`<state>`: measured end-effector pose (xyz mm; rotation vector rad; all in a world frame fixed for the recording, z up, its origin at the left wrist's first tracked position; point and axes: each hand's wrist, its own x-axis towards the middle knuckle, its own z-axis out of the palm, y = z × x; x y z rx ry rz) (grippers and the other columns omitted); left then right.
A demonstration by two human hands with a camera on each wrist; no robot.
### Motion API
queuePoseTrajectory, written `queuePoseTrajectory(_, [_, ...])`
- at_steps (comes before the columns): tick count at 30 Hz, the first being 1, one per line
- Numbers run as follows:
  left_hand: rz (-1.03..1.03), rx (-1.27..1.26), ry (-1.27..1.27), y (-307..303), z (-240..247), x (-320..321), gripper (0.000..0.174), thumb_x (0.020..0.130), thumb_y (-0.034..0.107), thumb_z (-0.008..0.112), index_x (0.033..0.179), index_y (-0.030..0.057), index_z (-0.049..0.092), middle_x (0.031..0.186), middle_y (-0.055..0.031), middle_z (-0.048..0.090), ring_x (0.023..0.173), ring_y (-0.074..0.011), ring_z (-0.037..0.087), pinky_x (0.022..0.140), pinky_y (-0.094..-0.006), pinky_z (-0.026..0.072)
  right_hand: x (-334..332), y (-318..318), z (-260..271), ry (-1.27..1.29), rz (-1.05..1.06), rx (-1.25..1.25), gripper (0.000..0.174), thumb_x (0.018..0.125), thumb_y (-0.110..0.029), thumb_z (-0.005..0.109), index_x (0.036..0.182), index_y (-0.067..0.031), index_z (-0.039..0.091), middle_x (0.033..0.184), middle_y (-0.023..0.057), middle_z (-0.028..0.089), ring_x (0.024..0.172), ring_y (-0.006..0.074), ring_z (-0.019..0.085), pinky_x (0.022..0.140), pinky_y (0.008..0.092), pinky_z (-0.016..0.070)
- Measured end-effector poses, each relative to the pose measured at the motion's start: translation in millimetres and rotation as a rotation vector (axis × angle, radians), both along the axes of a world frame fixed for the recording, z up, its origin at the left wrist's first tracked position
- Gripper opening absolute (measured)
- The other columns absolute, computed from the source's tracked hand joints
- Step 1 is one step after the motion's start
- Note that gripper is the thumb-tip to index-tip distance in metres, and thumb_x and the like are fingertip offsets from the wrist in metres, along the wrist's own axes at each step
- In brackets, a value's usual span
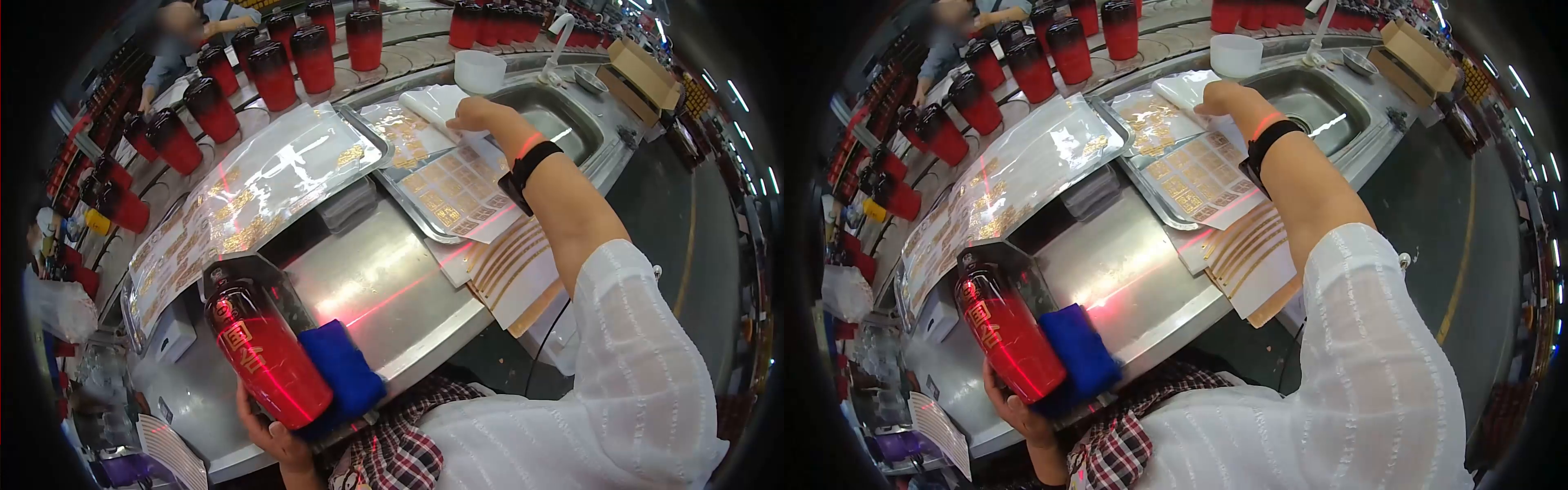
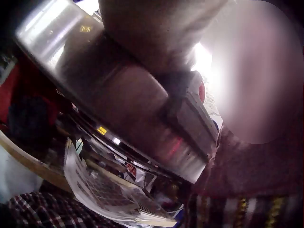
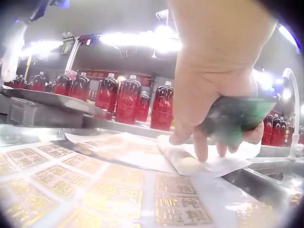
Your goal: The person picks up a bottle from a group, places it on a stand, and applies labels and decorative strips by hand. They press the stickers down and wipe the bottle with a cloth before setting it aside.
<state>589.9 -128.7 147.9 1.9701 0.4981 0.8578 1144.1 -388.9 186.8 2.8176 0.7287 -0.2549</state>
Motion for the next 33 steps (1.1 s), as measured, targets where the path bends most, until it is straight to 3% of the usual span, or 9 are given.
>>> queuePoseTrajectory(5, [0.009,0.007,0.003,-1,2,1,0.091,0.093,0.066,0.038,0.14,-0.0119,0.037,0.135,-0.0257,0.049,0.125,-0.0324,0.049,0.106,-0.0428,0.0361,-4,13,6,0.092,0.2,0.026,0.029,0.083,-0.028,0.063,0.102,-0.0097,0.074,0.104,0.0132,0.071,0.097,0.0297,0.066,0.085,0.0374,0.0502])
queuePoseTrajectory(8, [0.005,-0.002,0.005,-2,3,1,0.091,0.093,0.066,0.038,0.14,-0.0119,0.037,0.135,-0.0257,0.049,0.125,-0.0327,0.049,0.107,-0.0429,0.0359,-19,19,12,0.129,0.202,0.016,0.027,0.081,-0.022,0.066,0.103,-0.0108,0.074,0.103,0.0117,0.072,0.097,0.0278,0.066,0.085,0.0363,0.0504])
queuePoseTrajectory(14, [0.005,0.014,0.006,-1,4,1,0.089,0.094,0.065,0.037,0.139,-0.012,0.038,0.137,-0.0259,0.048,0.126,-0.0334,0.049,0.107,-0.0433,0.0357,-46,23,26,0.266,0.165,0.143,0.028,0.079,-0.019,0.068,0.105,-0.0098,0.073,0.104,0.0119,0.072,0.099,0.0293,0.066,0.086,0.0374,0.0503])
queuePoseTrajectory(17, [0.005,0.047,0.015,0,3,-1,0.087,0.094,0.063,0.037,0.139,-0.0119,0.038,0.137,-0.0259,0.048,0.126,-0.0336,0.049,0.107,-0.0432,0.0355,-31,20,13,0.026,0.221,0.031,0.028,0.08,-0.016,0.065,0.105,-0.008,0.073,0.105,0.0132,0.071,0.099,0.0328,0.066,0.087,0.04,0.0503])
queuePoseTrajectory(19, [-0.004,0.054,0.006,1,3,0,0.086,0.095,0.062,0.037,0.139,-0.0118,0.038,0.138,-0.0259,0.048,0.126,-0.0337,0.049,0.107,-0.0431,0.0353,-22,20,2,0.039,0.174,-0.13,0.029,0.081,-0.015,0.063,0.107,-0.007,0.072,0.108,0.0143,0.07,0.1,0.0347,0.065,0.087,0.0414,0.0502])
queuePoseTrajectory(30, [-0.026,0.055,-0.025,3,0,1,0.085,0.096,0.062,0.038,0.138,-0.0122,0.039,0.137,-0.0255,0.049,0.126,-0.0332,0.049,0.108,-0.0424,0.035,-64,19,15,0.221,0.213,0.033,0.038,0.083,-0.013,0.058,0.119,-0.0165,0.069,0.122,0.0172,0.06,0.111,0.0358,0.06,0.093,0.042,0.0482])
queuePoseTrajectory(33, [-0.014,0.065,-0.016,1,2,0,0.085,0.096,0.062,0.038,0.138,-0.0123,0.039,0.136,-0.0252,0.049,0.126,-0.033,0.049,0.107,-0.0422,0.0351,-65,20,17,-0.004,0.023,-0.068,0.037,0.086,-0.013,0.058,0.12,-0.0009,0.065,0.13,0.0171,0.057,0.122,0.0368,0.054,0.098,0.0449,0.0462])
